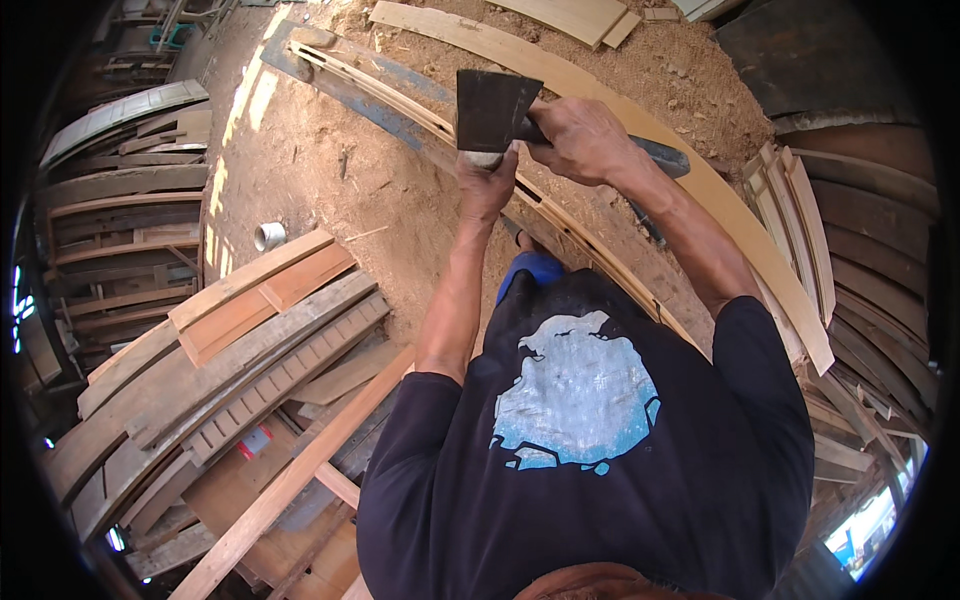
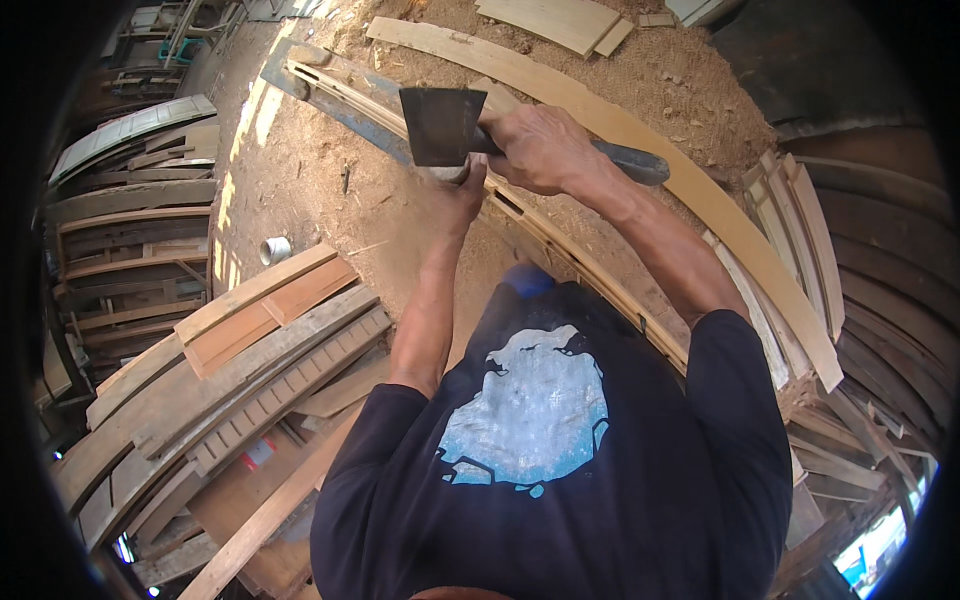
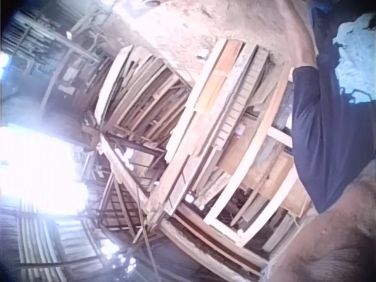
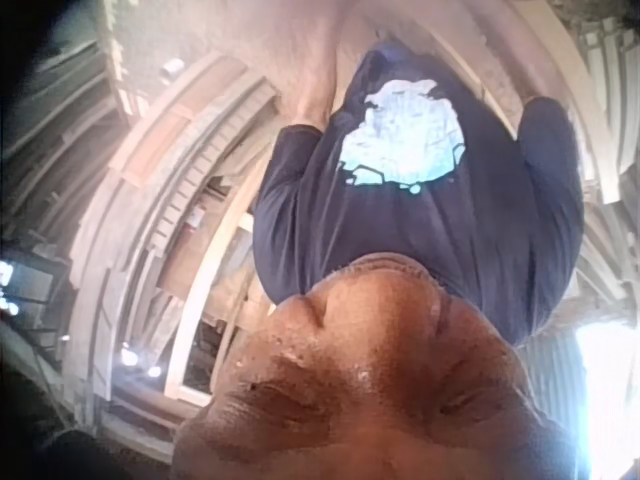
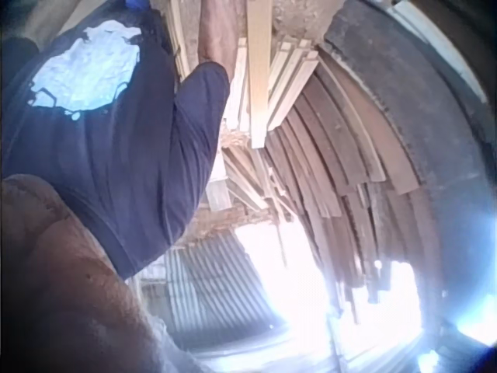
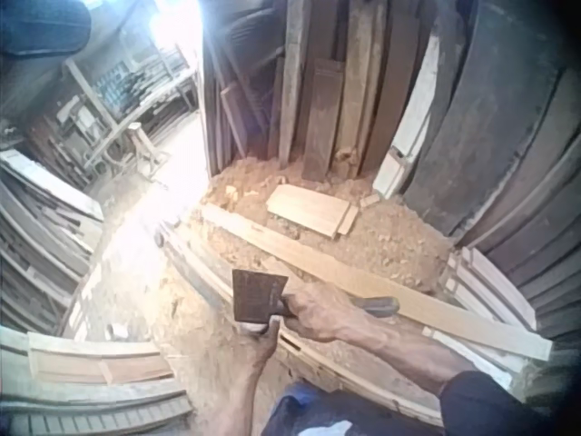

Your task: The person uses a hand plane to smooth a long wooden plank on a workbench. They then use a chisel and mallet to carve and shape the wood, repeatedly striking the chisel to remove material.

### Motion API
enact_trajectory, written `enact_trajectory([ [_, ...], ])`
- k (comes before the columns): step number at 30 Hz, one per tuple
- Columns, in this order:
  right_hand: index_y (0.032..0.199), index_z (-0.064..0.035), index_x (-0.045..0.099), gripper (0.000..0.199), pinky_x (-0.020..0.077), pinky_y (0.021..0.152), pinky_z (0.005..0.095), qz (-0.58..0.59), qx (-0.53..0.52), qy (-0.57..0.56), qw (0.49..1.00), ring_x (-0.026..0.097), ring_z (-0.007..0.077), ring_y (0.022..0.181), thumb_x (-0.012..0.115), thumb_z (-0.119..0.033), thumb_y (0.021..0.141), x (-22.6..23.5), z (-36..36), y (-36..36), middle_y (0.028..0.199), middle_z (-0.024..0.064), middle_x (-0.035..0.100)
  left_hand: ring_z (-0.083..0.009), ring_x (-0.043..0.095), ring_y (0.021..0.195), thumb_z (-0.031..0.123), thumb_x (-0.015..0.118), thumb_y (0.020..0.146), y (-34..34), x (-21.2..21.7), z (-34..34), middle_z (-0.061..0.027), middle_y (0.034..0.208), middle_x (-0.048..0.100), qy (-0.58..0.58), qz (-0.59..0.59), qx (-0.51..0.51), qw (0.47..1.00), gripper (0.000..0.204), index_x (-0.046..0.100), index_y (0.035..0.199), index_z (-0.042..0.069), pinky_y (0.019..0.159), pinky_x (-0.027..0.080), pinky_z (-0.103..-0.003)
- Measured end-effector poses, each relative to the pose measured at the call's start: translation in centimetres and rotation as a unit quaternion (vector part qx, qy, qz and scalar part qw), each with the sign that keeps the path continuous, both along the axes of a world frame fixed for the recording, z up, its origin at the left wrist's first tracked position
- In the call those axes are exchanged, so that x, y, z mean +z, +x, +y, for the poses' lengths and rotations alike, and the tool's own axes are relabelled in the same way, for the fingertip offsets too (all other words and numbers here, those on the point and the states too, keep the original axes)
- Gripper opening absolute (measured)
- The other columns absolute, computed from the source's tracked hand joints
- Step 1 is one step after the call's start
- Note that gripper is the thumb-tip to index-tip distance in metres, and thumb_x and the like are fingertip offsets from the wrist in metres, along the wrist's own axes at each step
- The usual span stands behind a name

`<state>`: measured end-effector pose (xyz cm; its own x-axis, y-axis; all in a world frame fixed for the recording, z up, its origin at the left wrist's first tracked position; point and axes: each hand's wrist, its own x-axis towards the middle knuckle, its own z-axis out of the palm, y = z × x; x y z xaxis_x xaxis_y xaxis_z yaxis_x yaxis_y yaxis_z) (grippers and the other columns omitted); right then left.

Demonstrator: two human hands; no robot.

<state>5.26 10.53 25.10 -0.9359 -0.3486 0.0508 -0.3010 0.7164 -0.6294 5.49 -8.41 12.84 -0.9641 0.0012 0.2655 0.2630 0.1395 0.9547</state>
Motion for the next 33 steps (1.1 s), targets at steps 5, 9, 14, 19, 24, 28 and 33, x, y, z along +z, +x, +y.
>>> enact_trajectory([
  [5,0.113,-0.0095,0.066,0.031,0.0539,0.077,0.0480,-0.061,0.005,0.089,0.994,0.069,0.0376,0.087,0.067,-0.018,0.083,-0.1,-0.4,-1.1,0.085,0.0173,0.071,-0.0110,0.064,0.091,0.001,0.073,0.087,-0.4,1.2,0.0,-0.0048,0.101,0.071,-0.053,-0.080,-0.031,0.995,0.025,0.066,0.111,0.000,0.079,0.053,-0.029],
  [9,0.111,-0.0085,0.067,0.030,0.0537,0.079,0.0475,-0.085,0.007,0.106,0.991,0.069,0.0369,0.091,0.067,-0.019,0.082,0.8,-0.5,-1.3,0.088,0.0168,0.072,-0.0122,0.065,0.092,0.001,0.074,0.087,-0.7,0.7,0.0,-0.0045,0.102,0.070,-0.025,-0.093,-0.015,0.995,0.026,0.065,0.111,-0.001,0.080,0.053,-0.028],
  [14,0.116,-0.0098,0.068,0.034,0.0538,0.078,0.0476,-0.038,-0.004,0.036,0.999,0.069,0.0377,0.088,0.070,-0.019,0.083,1.1,-0.4,-1.4,0.085,0.0185,0.071,-0.0123,0.065,0.092,0.002,0.074,0.088,-0.9,0.0,0.3,-0.0038,0.101,0.070,0.020,-0.060,-0.021,0.998,0.022,0.066,0.109,0.000,0.081,0.052,-0.028],
  [19,0.116,-0.0092,0.067,0.032,0.0538,0.080,0.0473,-0.089,-0.010,0.061,0.994,0.069,0.0373,0.092,0.069,-0.022,0.087,0.7,-0.2,-1.1,0.088,0.0182,0.072,-0.0115,0.065,0.091,0.003,0.073,0.089,-0.8,0.9,0.7,-0.0026,0.101,0.071,-0.030,-0.063,-0.030,0.997,0.021,0.067,0.109,0.001,0.081,0.052,-0.027],
  [24,0.120,-0.0080,0.065,0.036,0.0537,0.081,0.0475,-0.102,0.002,0.085,0.991,0.069,0.0382,0.095,0.070,-0.024,0.088,0.3,-0.3,-0.7,0.090,0.0198,0.072,-0.0116,0.065,0.087,0.007,0.076,0.087,-0.8,-0.7,0.4,-0.0019,0.096,0.071,-0.042,-0.071,-0.036,0.996,0.025,0.067,0.110,0.002,0.078,0.053,-0.029],
  [28,0.122,-0.0060,0.062,0.040,0.0536,0.082,0.0479,-0.107,-0.021,0.068,0.992,0.069,0.0379,0.094,0.068,-0.022,0.086,-0.6,0.7,-1.3,0.090,0.0208,0.071,-0.0109,0.064,0.084,0.008,0.077,0.084,-1.5,0.4,0.6,-0.0016,0.092,0.070,-0.056,-0.094,-0.059,0.992,0.025,0.068,0.107,0.003,0.077,0.052,-0.029],
  [33,0.125,0.0014,0.060,0.051,0.0512,0.090,0.0459,-0.110,-0.089,-0.064,0.988,0.068,0.0393,0.101,0.069,-0.019,0.080,-7.7,4.2,0.7,0.098,0.0241,0.071,-0.0101,0.064,0.087,0.008,0.075,0.077,-2.5,2.5,-1.0,-0.0009,0.094,0.071,-0.218,-0.329,-0.242,0.886,0.035,0.068,0.111,0.002,0.078,0.052,-0.029],
])
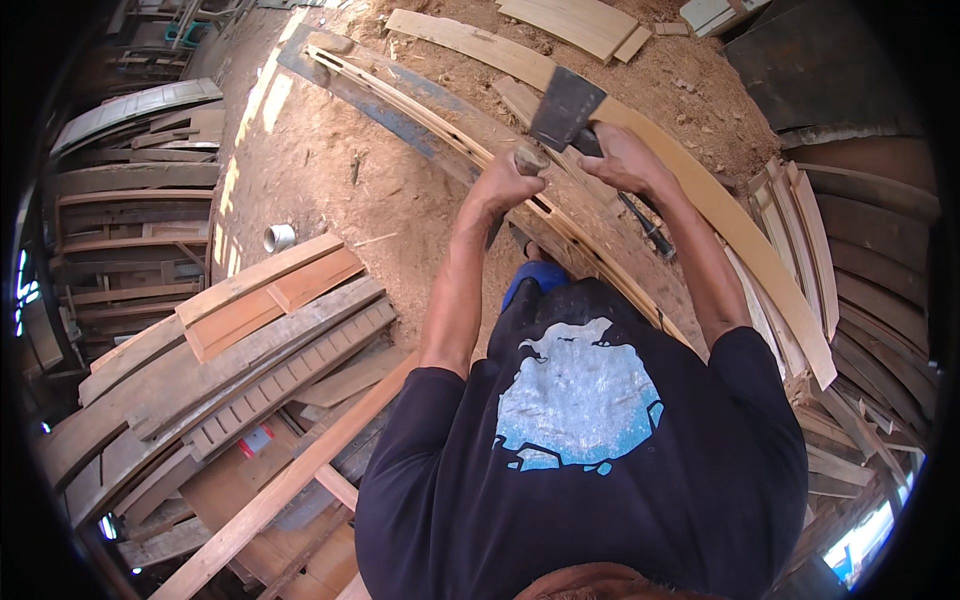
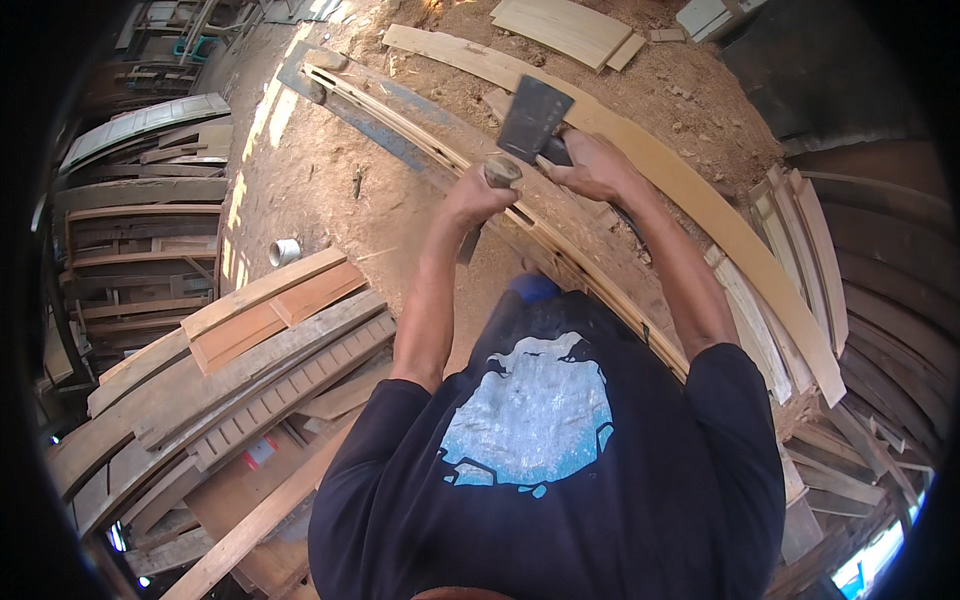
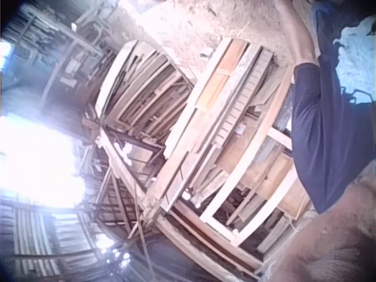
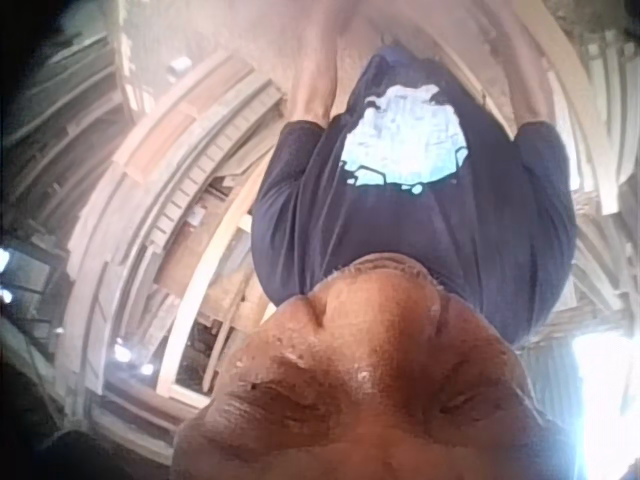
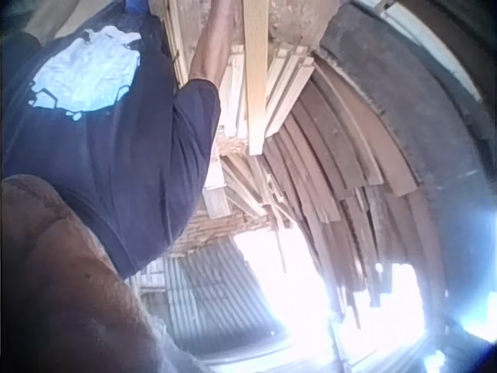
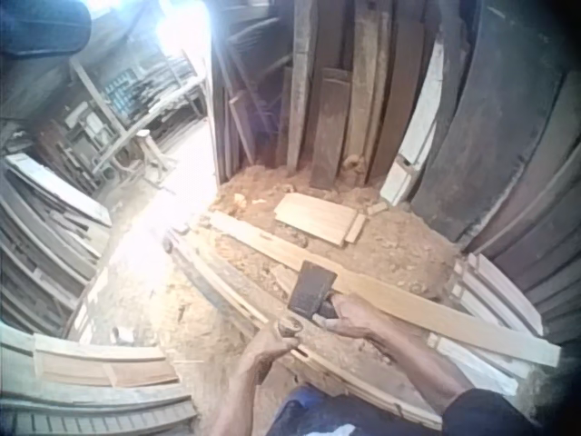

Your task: The person uses a hand plane to smooth a long wooden plank on a workbench. They then use a chisel and mallet to carve and shape the wood, repeatedly striking the chisel to remove material.

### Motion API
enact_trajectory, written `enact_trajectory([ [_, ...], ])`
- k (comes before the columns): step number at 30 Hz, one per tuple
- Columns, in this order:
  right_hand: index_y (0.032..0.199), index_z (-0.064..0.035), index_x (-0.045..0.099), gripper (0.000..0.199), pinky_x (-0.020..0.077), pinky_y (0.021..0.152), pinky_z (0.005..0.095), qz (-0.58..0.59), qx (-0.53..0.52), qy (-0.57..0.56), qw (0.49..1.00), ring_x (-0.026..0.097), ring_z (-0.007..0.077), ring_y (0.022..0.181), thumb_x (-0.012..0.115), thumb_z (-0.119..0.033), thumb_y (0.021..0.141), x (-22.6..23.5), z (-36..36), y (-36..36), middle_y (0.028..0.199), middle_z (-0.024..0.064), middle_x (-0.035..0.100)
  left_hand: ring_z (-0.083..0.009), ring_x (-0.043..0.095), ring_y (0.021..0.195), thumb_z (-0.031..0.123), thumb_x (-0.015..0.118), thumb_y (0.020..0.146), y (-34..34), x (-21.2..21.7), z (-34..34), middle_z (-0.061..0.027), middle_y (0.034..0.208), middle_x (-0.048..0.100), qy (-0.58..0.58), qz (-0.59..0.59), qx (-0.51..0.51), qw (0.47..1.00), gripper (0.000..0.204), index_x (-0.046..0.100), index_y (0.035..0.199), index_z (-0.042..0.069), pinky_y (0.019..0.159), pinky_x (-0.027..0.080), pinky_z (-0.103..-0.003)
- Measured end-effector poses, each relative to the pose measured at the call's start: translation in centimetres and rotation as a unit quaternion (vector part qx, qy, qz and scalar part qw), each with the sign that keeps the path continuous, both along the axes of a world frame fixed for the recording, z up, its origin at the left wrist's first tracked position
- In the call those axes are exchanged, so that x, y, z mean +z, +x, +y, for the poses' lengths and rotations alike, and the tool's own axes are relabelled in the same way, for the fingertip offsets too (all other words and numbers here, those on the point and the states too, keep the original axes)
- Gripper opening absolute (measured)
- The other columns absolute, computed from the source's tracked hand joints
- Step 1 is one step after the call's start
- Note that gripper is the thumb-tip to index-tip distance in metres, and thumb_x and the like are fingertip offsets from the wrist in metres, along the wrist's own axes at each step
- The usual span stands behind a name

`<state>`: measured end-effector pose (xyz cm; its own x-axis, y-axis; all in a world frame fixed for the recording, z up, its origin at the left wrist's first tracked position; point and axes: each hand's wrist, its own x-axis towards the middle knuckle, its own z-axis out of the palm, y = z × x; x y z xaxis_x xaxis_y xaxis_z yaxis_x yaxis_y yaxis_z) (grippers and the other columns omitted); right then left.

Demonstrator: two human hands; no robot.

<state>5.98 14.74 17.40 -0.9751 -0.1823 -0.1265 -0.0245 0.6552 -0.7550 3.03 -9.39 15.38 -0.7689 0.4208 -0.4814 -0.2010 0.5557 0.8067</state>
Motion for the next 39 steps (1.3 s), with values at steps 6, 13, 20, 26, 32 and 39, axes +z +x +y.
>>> enact_trajectory([
  [6,0.107,0.0091,0.062,0.039,0.0540,0.071,0.0429,-0.307,-0.116,0.029,0.944,0.072,0.0300,0.082,0.071,-0.021,0.084,-9.8,3.9,6.3,0.093,0.0227,0.072,-0.0425,0.066,0.109,0.010,0.070,0.074,5.9,-7.8,-4.1,-0.0239,0.114,0.070,-0.313,0.039,-0.182,0.931,0.081,0.045,0.151,0.023,0.091,0.054,-0.049],
  [13,0.122,0.0134,0.061,0.057,0.0531,0.098,0.0429,-0.328,-0.072,0.163,0.928,0.065,0.0419,0.116,0.064,-0.019,0.075,-23.2,6.5,10.9,0.123,0.0362,0.062,-0.0439,0.065,0.109,0.012,0.071,0.074,7.4,-6.8,-5.7,-0.0249,0.115,0.069,-0.307,0.050,-0.100,0.945,0.073,0.052,0.144,0.022,0.091,0.053,-0.052],
  [20,0.122,0.0110,0.063,0.062,0.0494,0.103,0.0434,-0.362,-0.048,0.190,0.911,0.060,0.0409,0.123,0.072,-0.029,0.075,-25.1,6.8,11.2,0.128,0.0329,0.061,-0.0419,0.061,0.105,0.006,0.076,0.064,9.3,-0.9,-3.6,-0.0193,0.108,0.065,-0.190,0.250,-0.096,0.945,0.067,0.063,0.128,0.017,0.091,0.052,-0.047],
  [26,0.120,0.0067,0.066,0.049,0.0488,0.103,0.0450,-0.344,-0.050,0.241,0.906,0.061,0.0407,0.122,0.066,-0.021,0.080,-24.3,8.5,12.2,0.126,0.0327,0.062,-0.0403,0.051,0.121,0.001,0.077,0.063,9.1,2.6,-0.7,-0.0193,0.132,0.055,-0.018,0.388,-0.152,0.909,0.069,0.064,0.128,0.020,0.102,0.045,-0.047],
  [32,0.113,0.0007,0.069,0.032,0.0543,0.086,0.0376,-0.282,-0.199,-0.307,0.887,0.068,0.0257,0.099,0.060,-0.023,0.093,-9.5,-0.4,9.0,0.109,0.0169,0.070,-0.0466,0.045,0.127,0.011,0.081,0.067,8.9,1.3,0.7,-0.0261,0.149,0.042,0.057,0.520,-0.174,0.834,0.068,0.063,0.130,0.027,0.104,0.039,-0.056],
  [39,0.107,-0.0003,0.064,0.020,0.0533,0.069,0.0298,-0.225,-0.089,-0.588,0.772,0.065,0.0169,0.079,0.055,-0.016,0.099,-8.6,-11.1,3.9,0.092,0.0082,0.067,-0.0450,0.036,0.137,0.012,0.077,0.073,7.3,0.5,-4.1,-0.0267,0.159,0.028,0.014,0.503,-0.209,0.839,0.073,0.056,0.141,0.032,0.110,0.031,-0.054],
])
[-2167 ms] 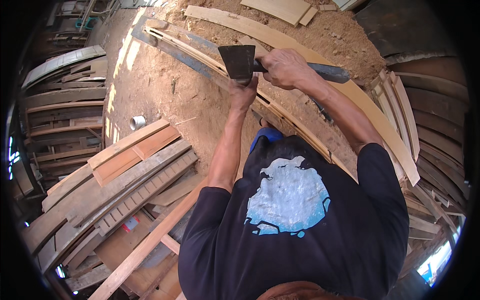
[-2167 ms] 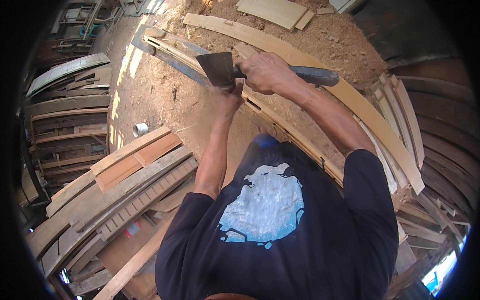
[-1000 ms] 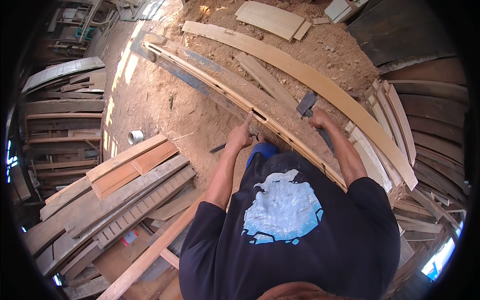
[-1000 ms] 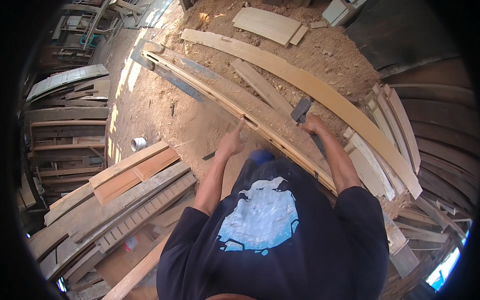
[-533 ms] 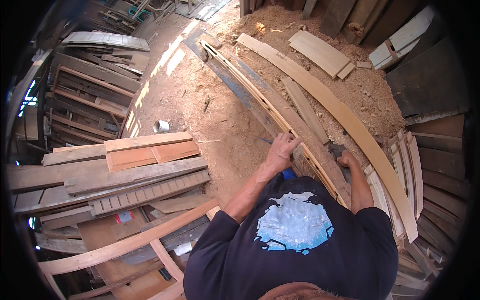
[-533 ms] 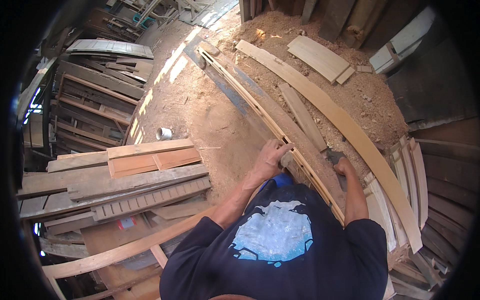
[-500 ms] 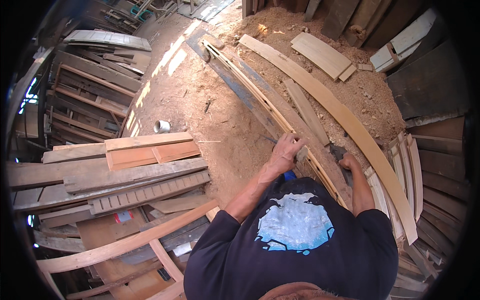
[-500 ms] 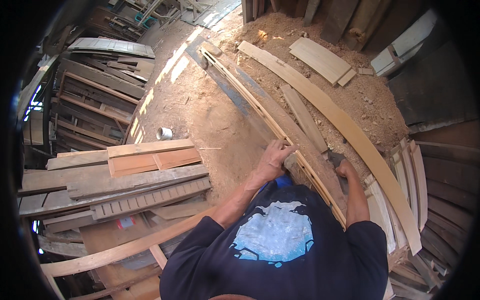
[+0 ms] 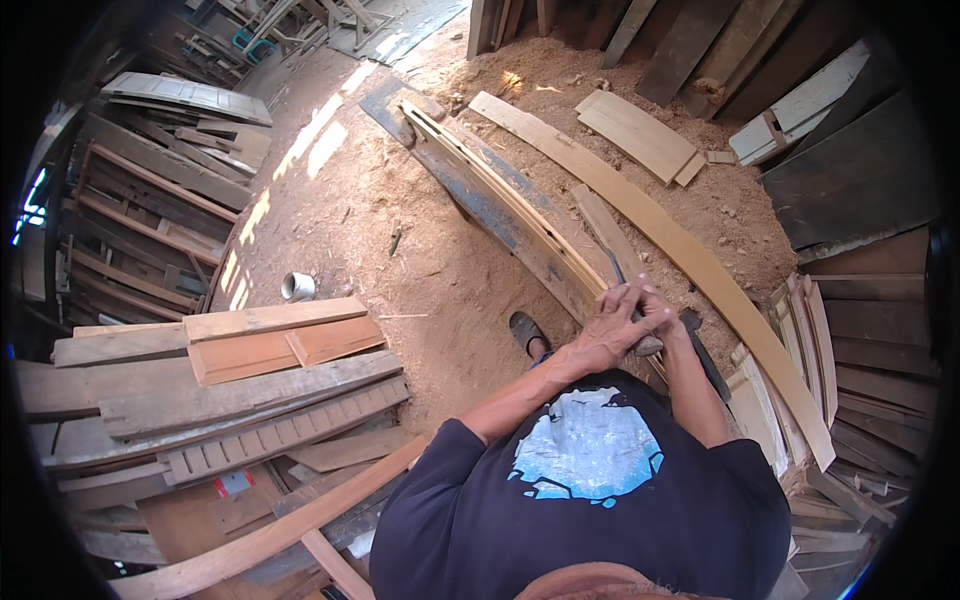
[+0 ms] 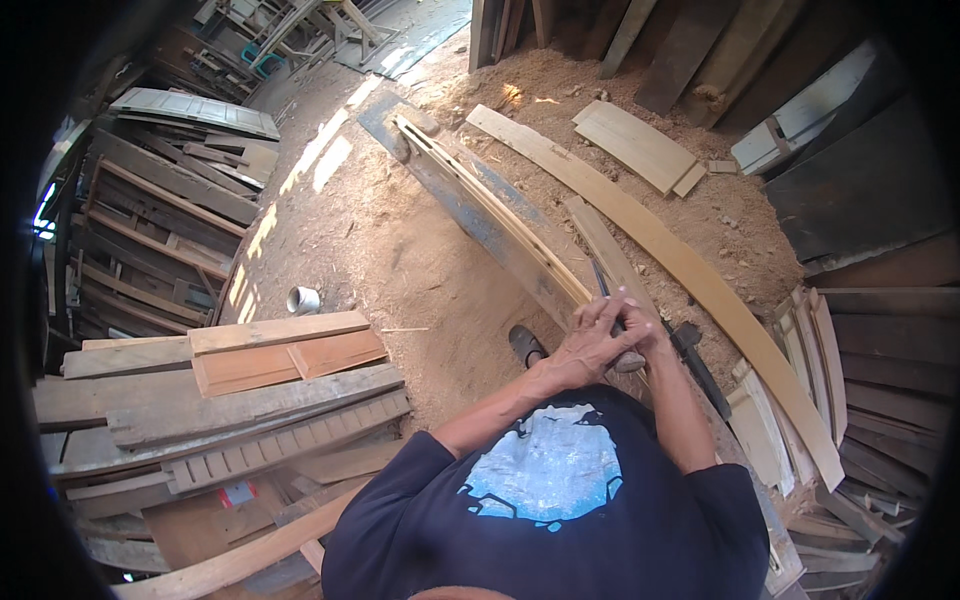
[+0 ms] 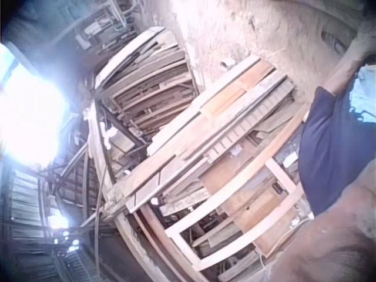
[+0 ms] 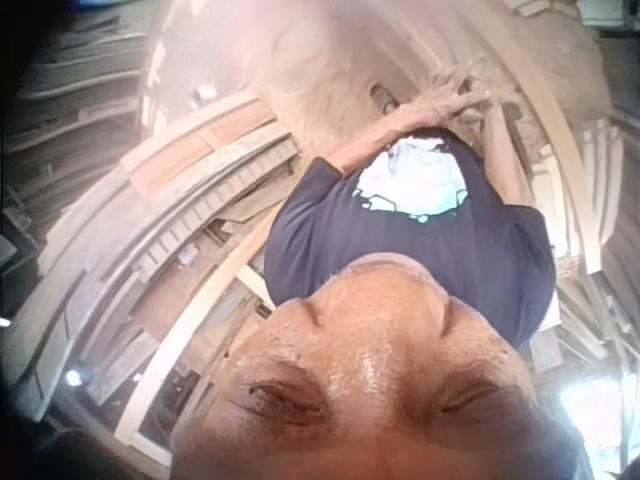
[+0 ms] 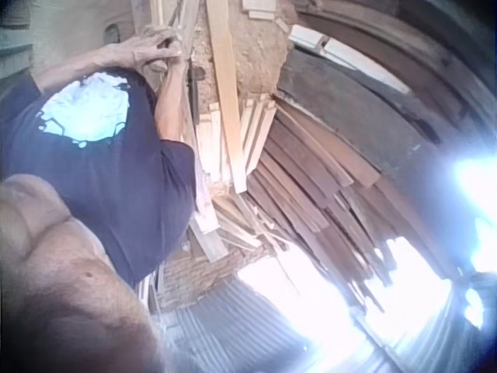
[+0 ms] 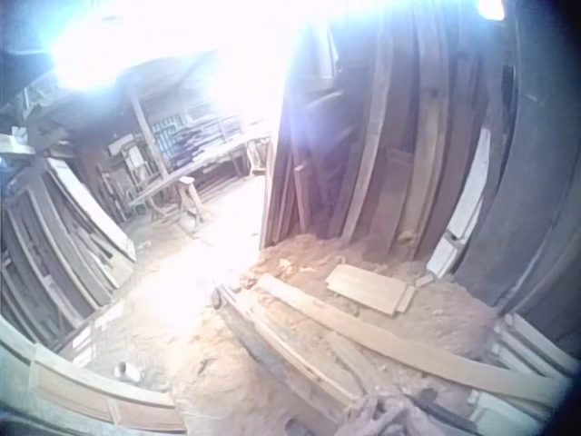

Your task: The person uses a hand plane to smooth a long wooden plank on a workbench. They then use a chisel and mallet to carve and shape the wood, repeatedly striking the chisel to remove material.

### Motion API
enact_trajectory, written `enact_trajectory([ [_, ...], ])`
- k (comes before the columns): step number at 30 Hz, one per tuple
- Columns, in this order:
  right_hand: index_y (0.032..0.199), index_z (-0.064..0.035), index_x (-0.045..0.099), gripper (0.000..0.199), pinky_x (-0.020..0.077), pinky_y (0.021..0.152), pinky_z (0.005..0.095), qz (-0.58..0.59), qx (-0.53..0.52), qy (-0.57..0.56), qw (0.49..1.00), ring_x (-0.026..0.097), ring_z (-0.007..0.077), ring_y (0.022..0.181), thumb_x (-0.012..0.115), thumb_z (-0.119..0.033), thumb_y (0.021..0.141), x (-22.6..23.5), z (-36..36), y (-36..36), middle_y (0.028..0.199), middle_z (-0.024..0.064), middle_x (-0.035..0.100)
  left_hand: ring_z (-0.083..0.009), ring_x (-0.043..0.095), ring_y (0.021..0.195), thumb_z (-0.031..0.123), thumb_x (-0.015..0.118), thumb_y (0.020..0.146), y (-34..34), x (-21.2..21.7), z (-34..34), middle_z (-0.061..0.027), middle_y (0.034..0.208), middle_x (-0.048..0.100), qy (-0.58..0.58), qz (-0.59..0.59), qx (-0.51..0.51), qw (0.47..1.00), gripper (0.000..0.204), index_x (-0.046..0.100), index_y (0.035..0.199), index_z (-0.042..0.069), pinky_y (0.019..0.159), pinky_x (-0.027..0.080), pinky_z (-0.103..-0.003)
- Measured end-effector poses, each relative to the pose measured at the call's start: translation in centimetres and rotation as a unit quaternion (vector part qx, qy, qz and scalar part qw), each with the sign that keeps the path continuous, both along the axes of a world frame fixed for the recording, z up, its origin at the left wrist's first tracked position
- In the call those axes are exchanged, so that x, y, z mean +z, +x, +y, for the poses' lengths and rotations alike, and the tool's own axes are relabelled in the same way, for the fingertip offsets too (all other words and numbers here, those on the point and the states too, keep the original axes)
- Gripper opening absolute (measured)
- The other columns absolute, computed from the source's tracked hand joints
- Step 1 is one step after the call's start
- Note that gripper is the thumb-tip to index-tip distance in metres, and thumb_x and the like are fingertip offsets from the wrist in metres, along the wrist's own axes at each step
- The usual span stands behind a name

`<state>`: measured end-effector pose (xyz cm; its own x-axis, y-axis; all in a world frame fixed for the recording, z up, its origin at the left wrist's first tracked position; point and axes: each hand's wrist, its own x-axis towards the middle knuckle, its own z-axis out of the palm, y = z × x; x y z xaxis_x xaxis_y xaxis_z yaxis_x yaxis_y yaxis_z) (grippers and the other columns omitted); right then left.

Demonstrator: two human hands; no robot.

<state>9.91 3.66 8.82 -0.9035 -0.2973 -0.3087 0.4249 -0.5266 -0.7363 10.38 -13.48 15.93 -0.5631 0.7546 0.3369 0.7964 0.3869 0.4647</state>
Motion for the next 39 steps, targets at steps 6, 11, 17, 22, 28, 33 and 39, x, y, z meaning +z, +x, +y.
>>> enact_trajectory([
  [6,0.117,-0.0012,0.065,0.037,0.0535,0.089,0.0456,0.004,0.143,0.641,0.754,0.068,0.0401,0.099,0.059,-0.015,0.083,-1.7,-2.1,-8.1,0.105,0.0269,0.069,-0.0440,0.041,0.134,0.027,0.082,0.076,-5.9,-5.0,-15.9,-0.0245,0.153,0.038,-0.145,-0.170,0.148,0.963,0.074,0.053,0.144,0.020,0.109,0.037,-0.055],
  [11,0.123,-0.0103,0.067,0.042,0.0497,0.098,0.0508,0.029,0.186,0.748,0.636,0.064,0.0455,0.111,0.055,-0.014,0.083,-1.2,-5.1,-13.7,0.116,0.0280,0.068,-0.0419,0.042,0.136,0.036,0.074,0.084,-5.7,-9.3,-31.2,-0.0178,0.149,0.048,-0.289,-0.305,0.282,0.863,0.066,0.053,0.144,0.018,0.112,0.037,-0.056],
  [17,0.139,-0.0036,0.056,0.064,0.0466,0.105,0.0474,0.040,0.126,0.677,0.724,0.060,0.0434,0.121,0.069,-0.034,0.084,-0.3,-13.1,-17.3,0.127,0.0301,0.063,-0.0423,0.046,0.136,0.038,0.072,0.086,-3.3,-10.9,-40.0,-0.0193,0.145,0.053,-0.326,-0.398,0.301,0.803,0.067,0.050,0.147,0.018,0.114,0.037,-0.052],
  [22,0.144,0.0047,0.045,0.084,0.0429,0.109,0.0461,0.091,0.124,0.707,0.690,0.055,0.0433,0.129,0.077,-0.039,0.081,-6.0,-16.2,-20.2,0.136,0.0324,0.057,-0.0384,0.046,0.137,0.038,0.072,0.086,-5.3,-12.7,-38.3,-0.0196,0.147,0.051,-0.264,-0.388,0.263,0.843,0.068,0.050,0.147,0.015,0.114,0.038,-0.051],
  [28,0.141,0.0038,0.046,0.082,0.0435,0.107,0.0459,0.095,0.208,0.662,0.713,0.055,0.0431,0.128,0.079,-0.035,0.077,-4.6,-19.7,-26.4,0.133,0.0324,0.058,-0.0398,0.045,0.138,0.034,0.071,0.087,-10.2,-9.6,-35.6,-0.0197,0.147,0.051,-0.110,-0.367,0.252,0.889,0.066,0.049,0.146,0.014,0.115,0.037,-0.051],
  [33,0.135,0.0051,0.053,0.075,0.0450,0.105,0.0473,0.124,0.156,0.660,0.725,0.057,0.0438,0.125,0.079,-0.036,0.078,-5.3,-21.7,-30.8,0.130,0.0329,0.060,-0.0413,0.047,0.135,0.030,0.074,0.086,-17.3,-11.1,-37.5,-0.0226,0.146,0.051,-0.106,-0.248,0.237,0.933,0.069,0.047,0.148,0.014,0.113,0.037,-0.053],
  [39,0.129,0.0053,0.057,0.065,0.0500,0.097,0.0503,0.073,0.180,0.646,0.738,0.064,0.0460,0.111,0.077,-0.033,0.079,-6.2,-24.0,-34.0,0.116,0.0316,0.067,-0.0419,0.047,0.133,0.021,0.078,0.080,-33.3,-8.0,-39.5,-0.0221,0.146,0.050,-0.040,-0.119,0.276,0.953,0.076,0.046,0.147,0.010,0.112,0.036,-0.053],
])
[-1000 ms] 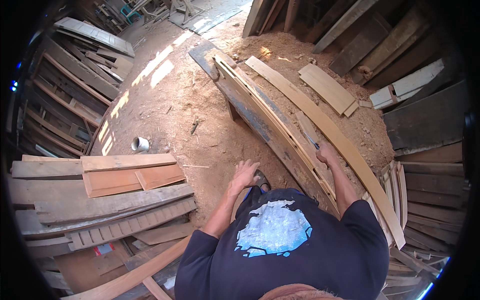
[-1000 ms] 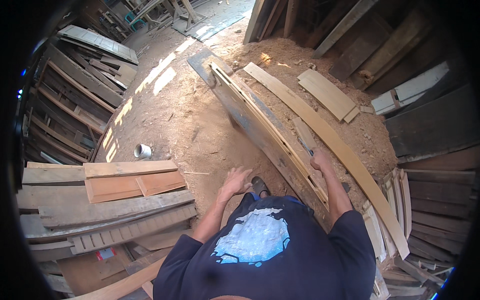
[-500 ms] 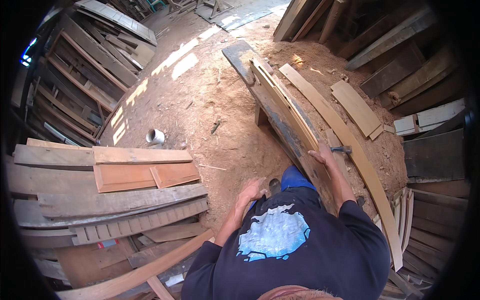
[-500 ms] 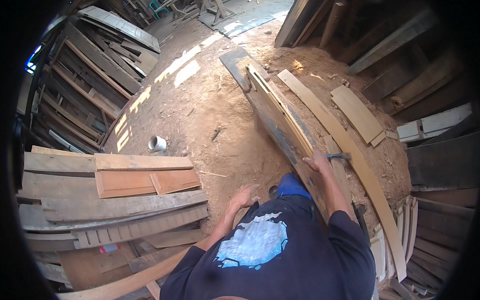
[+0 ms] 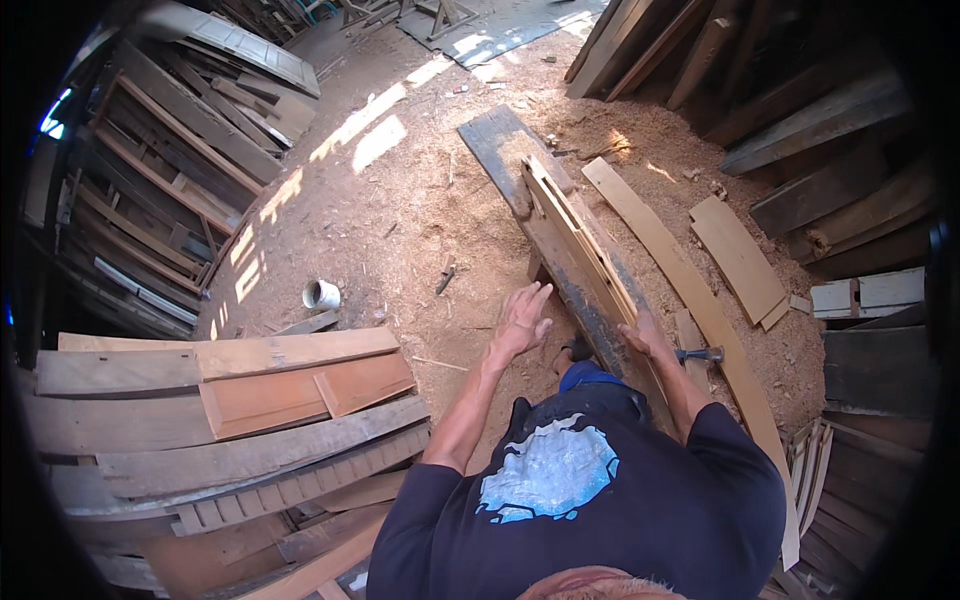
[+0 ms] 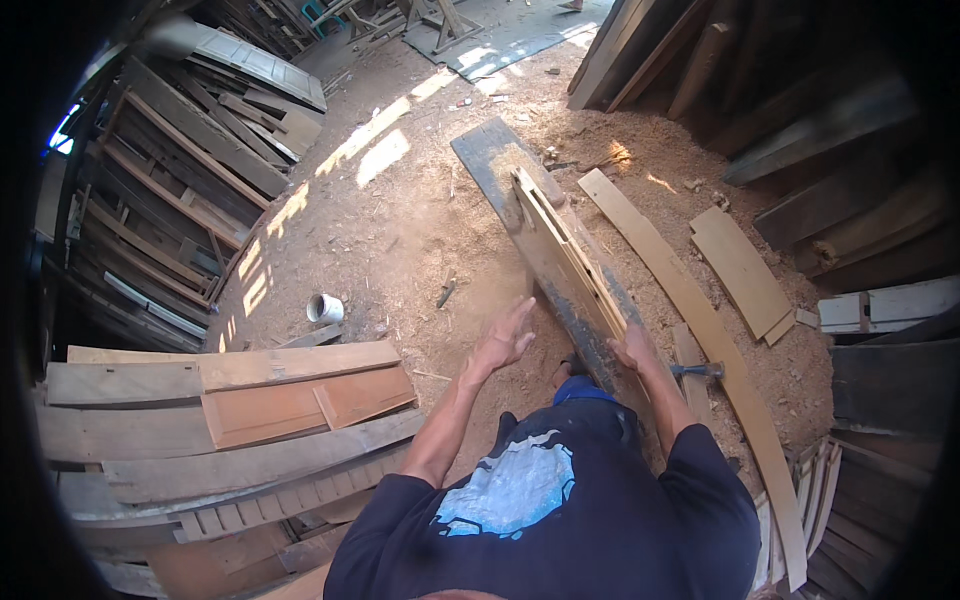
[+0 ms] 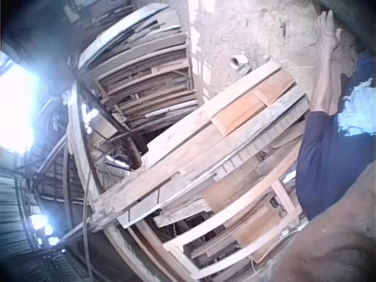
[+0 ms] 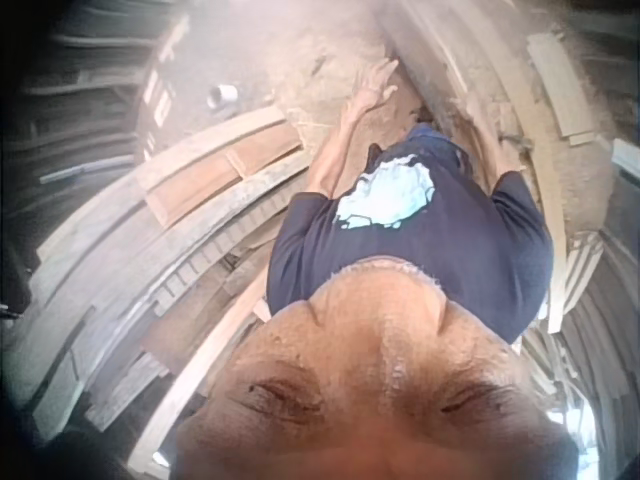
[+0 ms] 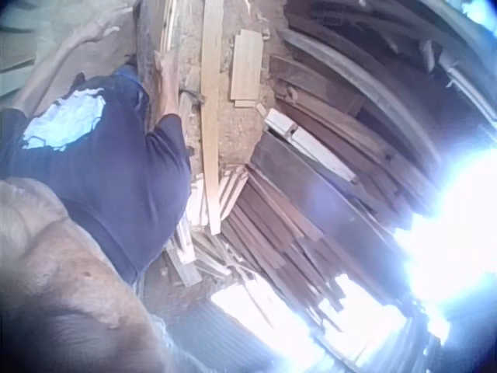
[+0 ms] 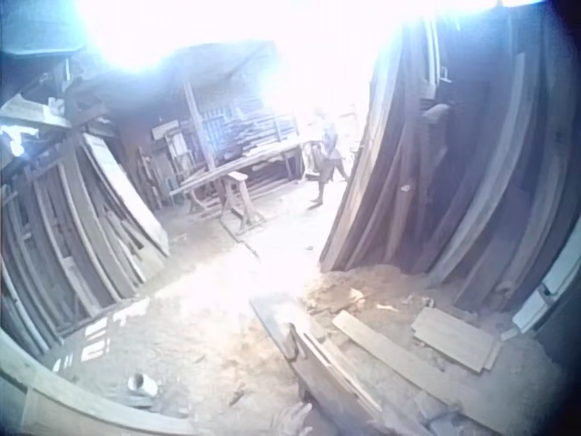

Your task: The person uses a hand plane to smooth a long wooden plank on a workbench. They then use a chisel and mallet to carve and shape the wood, repeatedly striking the chisel to remove material.

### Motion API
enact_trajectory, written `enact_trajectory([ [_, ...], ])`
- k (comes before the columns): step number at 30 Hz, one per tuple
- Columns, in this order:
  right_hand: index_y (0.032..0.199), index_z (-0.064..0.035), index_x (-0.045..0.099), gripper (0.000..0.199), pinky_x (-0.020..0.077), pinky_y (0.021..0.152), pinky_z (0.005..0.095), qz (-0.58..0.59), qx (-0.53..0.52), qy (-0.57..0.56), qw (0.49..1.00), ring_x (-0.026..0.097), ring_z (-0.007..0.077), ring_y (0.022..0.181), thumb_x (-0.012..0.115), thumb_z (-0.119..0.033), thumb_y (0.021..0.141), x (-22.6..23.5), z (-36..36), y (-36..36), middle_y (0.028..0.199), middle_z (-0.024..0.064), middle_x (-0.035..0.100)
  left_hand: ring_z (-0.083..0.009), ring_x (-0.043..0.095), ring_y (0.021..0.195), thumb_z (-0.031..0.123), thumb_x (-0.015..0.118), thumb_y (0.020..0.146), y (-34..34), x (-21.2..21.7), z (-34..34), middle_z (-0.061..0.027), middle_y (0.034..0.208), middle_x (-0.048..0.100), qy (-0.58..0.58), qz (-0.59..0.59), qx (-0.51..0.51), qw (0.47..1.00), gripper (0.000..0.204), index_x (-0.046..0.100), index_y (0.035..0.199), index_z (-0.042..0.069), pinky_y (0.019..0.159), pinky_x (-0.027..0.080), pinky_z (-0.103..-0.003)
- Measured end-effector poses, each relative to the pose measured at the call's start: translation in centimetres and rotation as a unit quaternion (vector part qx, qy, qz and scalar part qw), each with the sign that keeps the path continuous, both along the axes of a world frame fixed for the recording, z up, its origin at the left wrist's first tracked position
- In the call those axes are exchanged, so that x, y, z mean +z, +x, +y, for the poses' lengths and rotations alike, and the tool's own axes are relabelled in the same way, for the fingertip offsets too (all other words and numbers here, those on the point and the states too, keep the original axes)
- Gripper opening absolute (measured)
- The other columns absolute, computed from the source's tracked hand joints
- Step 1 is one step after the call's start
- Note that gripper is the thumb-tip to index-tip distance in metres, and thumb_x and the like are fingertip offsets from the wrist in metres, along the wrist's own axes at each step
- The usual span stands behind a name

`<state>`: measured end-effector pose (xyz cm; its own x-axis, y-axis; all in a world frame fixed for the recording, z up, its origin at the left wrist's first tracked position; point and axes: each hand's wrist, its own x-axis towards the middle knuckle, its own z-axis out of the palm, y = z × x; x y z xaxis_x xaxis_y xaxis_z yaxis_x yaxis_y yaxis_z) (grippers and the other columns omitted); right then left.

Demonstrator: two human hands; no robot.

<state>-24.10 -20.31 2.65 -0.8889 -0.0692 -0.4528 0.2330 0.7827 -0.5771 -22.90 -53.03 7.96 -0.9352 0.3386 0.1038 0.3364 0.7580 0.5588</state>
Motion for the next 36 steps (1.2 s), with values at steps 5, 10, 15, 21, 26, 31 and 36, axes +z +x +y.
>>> enact_trajectory([
  [5,0.129,0.0054,0.056,0.062,0.0493,0.097,0.0516,-0.034,-0.002,0.027,0.999,0.063,0.0469,0.110,0.075,-0.030,0.082,1.0,0.0,-0.1,0.113,0.0319,0.067,-0.0422,0.038,0.142,0.017,0.077,0.081,-11.3,2.0,1.6,-0.0240,0.152,0.041,-0.107,-0.002,-0.039,0.994,0.084,0.036,0.153,0.006,0.118,0.029,-0.051],
  [10,0.136,0.0043,0.050,0.066,0.0477,0.099,0.0515,-0.063,-0.021,0.025,0.997,0.060,0.0459,0.116,0.073,-0.030,0.085,1.6,-0.3,0.1,0.120,0.0314,0.063,-0.0401,0.022,0.152,0.016,0.062,0.088,-20.2,0.4,2.9,-0.0244,0.162,0.028,-0.210,-0.012,-0.112,0.971,0.077,0.029,0.156,0.003,0.125,0.016,-0.050],
  [15,0.134,0.0029,0.050,0.063,0.0466,0.101,0.0511,-0.102,-0.035,0.017,0.994,0.058,0.0454,0.119,0.073,-0.030,0.085,2.0,0.1,-0.6,0.124,0.0296,0.062,-0.0433,0.024,0.151,0.009,0.044,0.093,-25.0,-4.0,1.2,-0.0264,0.161,0.030,-0.298,0.040,-0.204,0.932,0.063,0.033,0.154,-0.002,0.125,0.016,-0.052],
  [21,0.119,0.0001,0.055,0.050,0.0469,0.100,0.0525,-0.086,-0.046,0.021,0.995,0.058,0.0451,0.117,0.073,-0.029,0.083,2.5,-0.4,-0.7,0.122,0.0261,0.062,-0.0383,0.056,0.120,0.009,0.054,0.087,-28.0,-0.5,1.7,-0.0214,0.132,0.059,-0.305,0.037,-0.273,0.912,0.038,0.059,0.124,0.000,0.108,0.040,-0.049],
  [26,0.124,-0.0007,0.056,0.053,0.0469,0.101,0.0513,-0.083,-0.059,0.010,0.995,0.058,0.0448,0.118,0.072,-0.030,0.083,1.2,0.0,-0.4,0.125,0.0258,0.061,-0.0324,0.066,0.084,0.023,0.063,0.088,-30.2,0.4,3.8,-0.0124,0.084,0.071,-0.323,-0.041,-0.307,0.894,0.021,0.066,0.099,0.006,0.081,0.052,-0.046],
  [31,0.130,-0.0002,0.055,0.061,0.0457,0.103,0.0519,-0.123,-0.026,-0.016,0.992,0.058,0.0440,0.120,0.074,-0.036,0.084,0.4,1.0,-0.8,0.129,0.0254,0.061,-0.0316,0.067,0.068,0.028,0.073,0.087,-26.7,3.1,6.6,-0.0096,0.065,0.065,-0.153,-0.003,-0.202,0.967,0.036,0.064,0.115,0.007,0.071,0.052,-0.043],
  [36,0.143,-0.0047,0.049,0.068,0.0565,0.085,0.0376,-0.262,-0.283,-0.441,0.810,0.067,0.0229,0.096,0.074,-0.040,0.091,-4.2,7.4,-5.8,0.121,0.0130,0.067,-0.0423,0.045,0.125,0.033,0.071,0.087,-23.0,0.3,12.0,-0.0223,0.140,0.049,-0.117,-0.023,-0.225,0.967,0.061,0.052,0.139,0.007,0.104,0.034,-0.054],
])
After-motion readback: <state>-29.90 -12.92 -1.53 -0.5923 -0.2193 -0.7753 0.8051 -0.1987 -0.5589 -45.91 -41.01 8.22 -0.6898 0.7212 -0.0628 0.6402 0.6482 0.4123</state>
